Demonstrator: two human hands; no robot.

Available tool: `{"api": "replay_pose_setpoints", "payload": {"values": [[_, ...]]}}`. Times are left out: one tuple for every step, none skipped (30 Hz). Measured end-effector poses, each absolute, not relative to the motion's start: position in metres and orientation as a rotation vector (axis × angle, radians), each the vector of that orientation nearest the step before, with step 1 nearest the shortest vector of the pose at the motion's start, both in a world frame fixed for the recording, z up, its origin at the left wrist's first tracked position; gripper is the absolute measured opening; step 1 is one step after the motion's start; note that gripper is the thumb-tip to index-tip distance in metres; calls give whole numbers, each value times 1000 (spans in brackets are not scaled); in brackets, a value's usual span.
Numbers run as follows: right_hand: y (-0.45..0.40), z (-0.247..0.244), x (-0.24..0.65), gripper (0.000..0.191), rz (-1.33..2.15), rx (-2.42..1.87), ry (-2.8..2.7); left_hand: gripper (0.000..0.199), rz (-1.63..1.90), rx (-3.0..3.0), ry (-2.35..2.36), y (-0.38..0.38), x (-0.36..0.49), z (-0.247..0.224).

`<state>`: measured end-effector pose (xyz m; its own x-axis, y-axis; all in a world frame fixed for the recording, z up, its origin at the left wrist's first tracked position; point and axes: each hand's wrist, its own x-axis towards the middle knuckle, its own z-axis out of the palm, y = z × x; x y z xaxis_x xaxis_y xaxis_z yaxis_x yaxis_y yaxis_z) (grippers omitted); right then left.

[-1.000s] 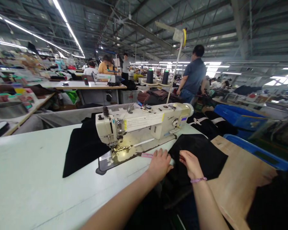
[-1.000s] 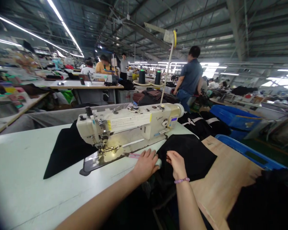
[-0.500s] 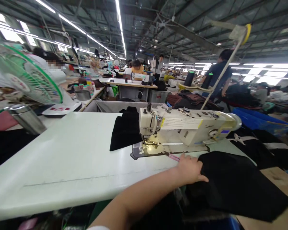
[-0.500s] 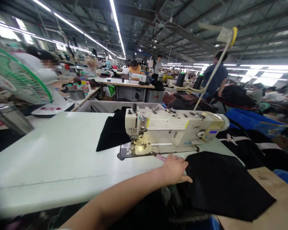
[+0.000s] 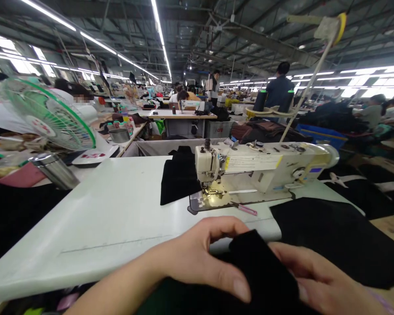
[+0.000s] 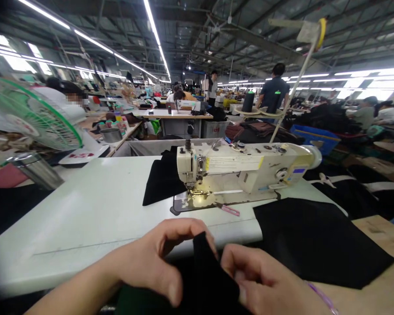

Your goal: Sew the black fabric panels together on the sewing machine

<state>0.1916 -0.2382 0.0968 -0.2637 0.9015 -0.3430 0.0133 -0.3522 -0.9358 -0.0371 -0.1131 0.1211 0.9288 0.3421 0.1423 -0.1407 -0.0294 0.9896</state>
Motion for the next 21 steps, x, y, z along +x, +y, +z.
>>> {"api": "replay_pose_setpoints", "payload": {"values": [[-227,97,187,37,1709,-1278,-1156,36,387,1496,279,-115,-41,123],[-216,97,183,38,1684,-1255,-1112,29,436,1450,399,-115,-45,125],[-206,95,180,40,1633,-1240,-1065,26,530,1424,514,-114,-48,127],[-197,93,177,45,1557,-1214,-1013,25,650,1417,619,-111,-51,128],[-190,91,175,54,1472,-1165,-960,25,770,1423,716,-107,-54,130],[-185,88,173,66,1401,-1095,-913,25,873,1442,801,-101,-57,131],[-182,84,171,74,1353,-1024,-881,25,946,1468,868,-95,-61,133],[-179,81,169,77,1332,-982,-867,25,994,1500,920,-88,-64,134],[-175,78,167,75,1320,-979,-866,26,1014,1542,961,-81,-67,136],[-172,76,165,69,1316,-1010,-874,27,1013,1586,990,-74,-71,139],[-167,76,163,62,1309,-1064,-886,28,994,1621,1006,-67,-74,142],[-162,77,163,56,1288,-1106,-890,29,957,1641,1009,-59,-79,146],[-155,79,163,53,1255,-1115,-886,30,898,1651,994,-51,-83,150],[-148,84,165,52,1222,-1091,-888,30,823,1659,961,-43,-88,156],[-140,89,167,52,1206,-1053,-909,29,737,1671,918,-35,-94,162],[-132,96,170,52,1220,-1026,-953,29,658,1692,877,-26,-98,170],[-125,104,173,49,1249,-1022,-1012,29,592,1727,848,-19,-102,178],[-117,112,176,44,1272,-1039,-1072,29,555,1773,839,-13,-105,187],[-111,121,177,37,1257,-1072,-1124,28,562,1819,854,-9,-106,198],[-106,130,178,31,1185,-1108,-1165,27,632,1858,895,-8,-106,208],[-103,140,178,28,1052,-1134,-1193,25,748,1891,953,-8,-104,219]]}}
